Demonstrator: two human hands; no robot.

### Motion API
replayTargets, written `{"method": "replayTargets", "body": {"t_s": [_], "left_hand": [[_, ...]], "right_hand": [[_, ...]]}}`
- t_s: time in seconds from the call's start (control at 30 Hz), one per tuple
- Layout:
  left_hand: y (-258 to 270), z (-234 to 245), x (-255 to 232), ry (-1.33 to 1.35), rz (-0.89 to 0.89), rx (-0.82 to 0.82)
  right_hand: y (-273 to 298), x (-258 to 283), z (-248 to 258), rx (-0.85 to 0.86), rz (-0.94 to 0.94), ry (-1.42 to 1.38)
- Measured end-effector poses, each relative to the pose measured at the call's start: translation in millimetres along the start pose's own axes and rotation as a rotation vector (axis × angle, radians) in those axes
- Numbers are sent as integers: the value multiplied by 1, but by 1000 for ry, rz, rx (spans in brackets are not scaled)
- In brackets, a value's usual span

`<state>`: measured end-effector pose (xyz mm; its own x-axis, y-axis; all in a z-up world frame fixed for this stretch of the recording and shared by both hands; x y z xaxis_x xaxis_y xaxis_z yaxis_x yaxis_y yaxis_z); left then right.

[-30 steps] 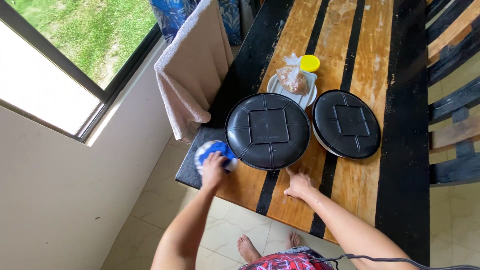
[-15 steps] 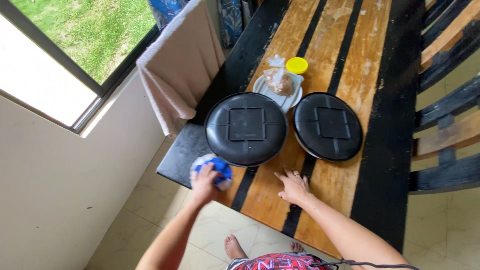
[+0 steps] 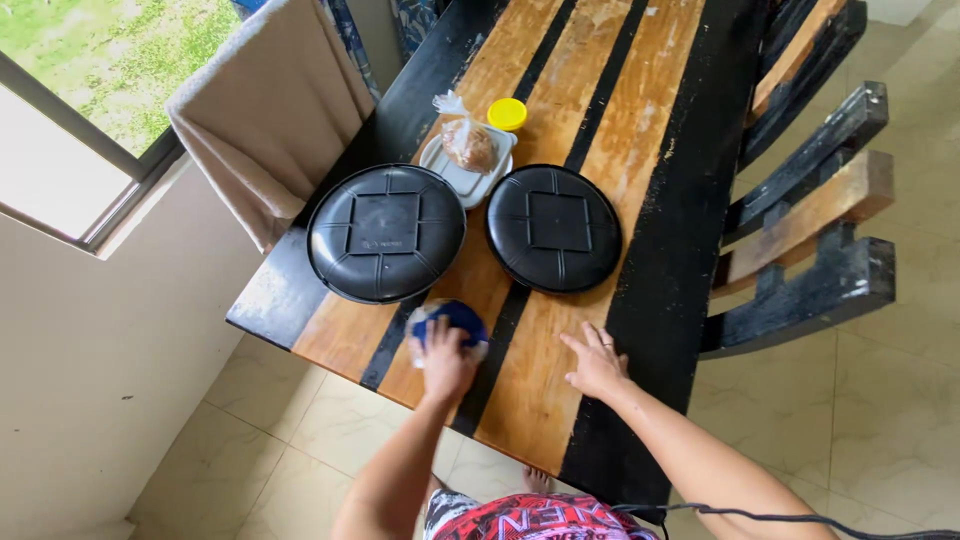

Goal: The person wipes the surface of a wooden and black dining table and cleans the chairs using a blue cloth.

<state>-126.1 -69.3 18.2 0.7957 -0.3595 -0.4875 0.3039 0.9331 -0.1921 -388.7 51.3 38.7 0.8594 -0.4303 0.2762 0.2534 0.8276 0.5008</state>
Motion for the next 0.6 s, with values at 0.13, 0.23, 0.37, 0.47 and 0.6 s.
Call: {"method": "replayTargets", "body": {"t_s": [0.13, 0.23, 0.37, 0.47, 0.6], "left_hand": [[42, -22, -115, 128, -129, 89], [80, -54, -174, 64, -244, 344], [130, -75, -204, 78, -540, 425], [133, -63, -193, 23, -688, 452], [79, -4, -127, 102, -456, 424]], "right_hand": [[4, -50, -1, 23, -119, -43], [-21, -93, -25, -49, -150, -61], [-26, -95, -24, -139, -107, -21], [-17, -88, -21, -123, -122, -27], [-44, -107, -45, -158, -93, -38]]}}
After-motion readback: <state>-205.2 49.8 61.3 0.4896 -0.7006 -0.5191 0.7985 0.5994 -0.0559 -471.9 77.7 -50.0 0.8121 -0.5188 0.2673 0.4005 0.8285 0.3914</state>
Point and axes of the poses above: each hand's wrist, its own y-axis away from the middle knuckle, its own z-axis out of the back of the hand, x = y × z, the point moved 9 cm from there along -y, towards the middle knuckle, and after that the axes turned 1 degree about x, right-handed, at the moved point
